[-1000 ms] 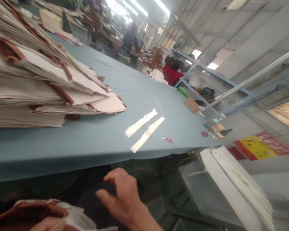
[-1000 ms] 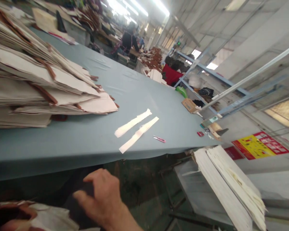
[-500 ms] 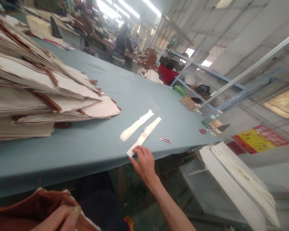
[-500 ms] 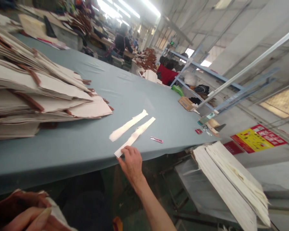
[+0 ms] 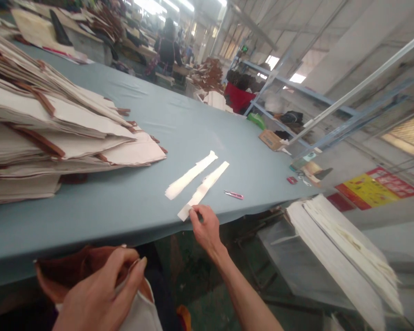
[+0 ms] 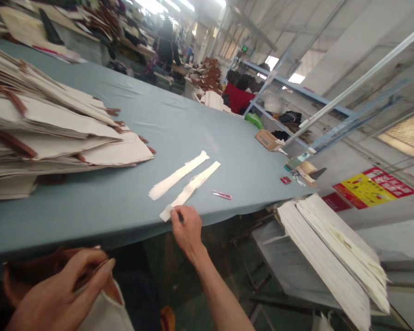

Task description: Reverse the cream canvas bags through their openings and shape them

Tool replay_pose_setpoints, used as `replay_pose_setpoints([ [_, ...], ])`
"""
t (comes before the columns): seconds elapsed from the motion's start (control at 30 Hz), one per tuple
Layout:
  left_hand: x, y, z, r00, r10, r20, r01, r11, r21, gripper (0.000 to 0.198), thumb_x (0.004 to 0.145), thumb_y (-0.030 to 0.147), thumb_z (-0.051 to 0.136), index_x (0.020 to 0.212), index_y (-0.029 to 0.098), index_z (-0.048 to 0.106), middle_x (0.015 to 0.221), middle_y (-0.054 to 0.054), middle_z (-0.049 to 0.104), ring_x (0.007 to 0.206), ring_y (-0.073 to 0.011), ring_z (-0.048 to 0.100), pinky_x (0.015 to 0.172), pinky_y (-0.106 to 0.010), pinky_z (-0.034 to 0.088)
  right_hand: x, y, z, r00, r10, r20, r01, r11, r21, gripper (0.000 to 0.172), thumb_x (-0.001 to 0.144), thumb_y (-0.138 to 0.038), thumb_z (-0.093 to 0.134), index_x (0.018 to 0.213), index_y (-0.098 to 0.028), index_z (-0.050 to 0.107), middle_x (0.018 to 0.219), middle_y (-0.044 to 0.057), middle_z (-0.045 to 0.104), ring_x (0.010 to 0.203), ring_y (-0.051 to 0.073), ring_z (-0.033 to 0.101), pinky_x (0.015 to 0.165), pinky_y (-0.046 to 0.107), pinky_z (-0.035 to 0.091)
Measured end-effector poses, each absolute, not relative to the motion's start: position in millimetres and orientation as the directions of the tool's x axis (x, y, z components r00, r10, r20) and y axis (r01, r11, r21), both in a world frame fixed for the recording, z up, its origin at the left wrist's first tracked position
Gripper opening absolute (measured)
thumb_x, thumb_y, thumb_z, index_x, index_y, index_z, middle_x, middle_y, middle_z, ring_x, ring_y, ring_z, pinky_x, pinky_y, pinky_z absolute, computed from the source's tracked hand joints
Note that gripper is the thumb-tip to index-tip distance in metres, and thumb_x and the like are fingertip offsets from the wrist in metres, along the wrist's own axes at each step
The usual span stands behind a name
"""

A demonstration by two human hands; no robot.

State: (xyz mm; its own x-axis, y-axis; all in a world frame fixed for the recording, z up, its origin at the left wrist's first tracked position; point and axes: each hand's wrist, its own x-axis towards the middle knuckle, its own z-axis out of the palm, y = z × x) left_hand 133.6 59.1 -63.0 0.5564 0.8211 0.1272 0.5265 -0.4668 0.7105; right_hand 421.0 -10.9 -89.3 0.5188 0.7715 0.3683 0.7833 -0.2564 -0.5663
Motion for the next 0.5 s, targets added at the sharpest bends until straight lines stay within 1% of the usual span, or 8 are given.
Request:
replay_pose_setpoints([
  [0.07,154.6,62.5,-55.3,0.636,0.767,0.079,0.514,-0.498,0.698,0.027,0.105,0.050,0.055,0.109,0.030,0.073,0.088,0.000,0.089,0.078,-0.0275,0.089,0.064,-0.030,0.061,424.0,-10.8,-87.7,0.577,0.753,0.318,0.718,-0.282,-0.636,0.032,0.111,-0.037,0.056,0.098,-0.022,0.081,0.096,0.007,0.084,0.091,0.025,0.075,0.087,0.036,0.056],
  [0.13,179.1,65.2,-45.2,0.680,0.733,0.013,0.550,-0.523,0.651,0.036,0.108,0.044,0.044,0.123,0.027,0.072,0.084,-0.002,0.088,0.080,-0.0302,0.089,0.068,-0.034,0.062,426.1,-10.0,-84.6,0.608,0.747,0.269,0.662,-0.290,-0.692,0.036,0.110,-0.043,0.054,0.097,-0.022,0.081,0.092,0.004,0.083,0.086,0.024,0.073,0.083,0.034,0.055],
  [0.2,204.3,67.6,-37.1,0.735,0.677,-0.038,0.561,-0.575,0.595,0.040,0.110,0.036,0.040,0.131,0.023,0.072,0.086,-0.004,0.087,0.084,-0.0321,0.089,0.074,-0.038,0.062,427.0,-8.8,-80.5,0.625,0.746,0.228,0.613,-0.289,-0.735,0.039,0.109,-0.046,0.054,0.092,-0.022,0.080,0.086,0.002,0.080,0.081,0.023,0.070,0.078,0.032,0.052],
  [0.3,236.8,71.7,-34.1,0.774,0.630,-0.069,0.551,-0.615,0.564,0.040,0.113,0.029,0.043,0.140,0.019,0.070,0.097,-0.009,0.090,0.093,-0.0330,0.089,0.080,-0.038,0.063,427.1,-6.7,-74.6,0.643,0.745,0.176,0.542,-0.281,-0.792,0.043,0.107,-0.050,0.053,0.084,-0.022,0.076,0.076,0.000,0.074,0.074,0.021,0.065,0.073,0.030,0.048],
  [0.4,259.4,76.2,-39.1,0.811,0.577,-0.096,0.535,-0.666,0.520,0.046,0.113,0.024,0.047,0.156,0.016,0.062,0.110,-0.015,0.091,0.104,-0.0361,0.089,0.085,-0.041,0.065,427.2,-4.7,-70.9,0.660,0.739,0.137,0.475,-0.269,-0.838,0.042,0.104,-0.052,0.055,0.082,-0.022,0.075,0.072,-0.001,0.072,0.070,0.020,0.063,0.071,0.031,0.045],
  [0.47,268.8,78.5,-42.5,0.833,0.543,-0.110,0.521,-0.700,0.488,0.052,0.112,0.020,0.049,0.164,0.016,0.056,0.116,-0.017,0.091,0.107,-0.0355,0.089,0.087,-0.040,0.066,428.0,-3.4,-70.1,0.677,0.726,0.120,0.434,-0.262,-0.862,0.040,0.102,-0.052,0.059,0.081,-0.022,0.075,0.072,-0.002,0.072,0.069,0.020,0.063,0.070,0.031,0.045],
  [0.5,272.0,79.3,-43.3,0.839,0.531,-0.117,0.517,-0.714,0.472,0.053,0.112,0.019,0.049,0.165,0.017,0.054,0.117,-0.017,0.090,0.106,-0.0344,0.089,0.088,-0.039,0.066,428.9,-2.7,-70.2,0.689,0.716,0.115,0.413,-0.257,-0.874,0.039,0.101,-0.052,0.060,0.080,-0.022,0.074,0.072,-0.002,0.072,0.069,0.020,0.063,0.070,0.031,0.045],
])
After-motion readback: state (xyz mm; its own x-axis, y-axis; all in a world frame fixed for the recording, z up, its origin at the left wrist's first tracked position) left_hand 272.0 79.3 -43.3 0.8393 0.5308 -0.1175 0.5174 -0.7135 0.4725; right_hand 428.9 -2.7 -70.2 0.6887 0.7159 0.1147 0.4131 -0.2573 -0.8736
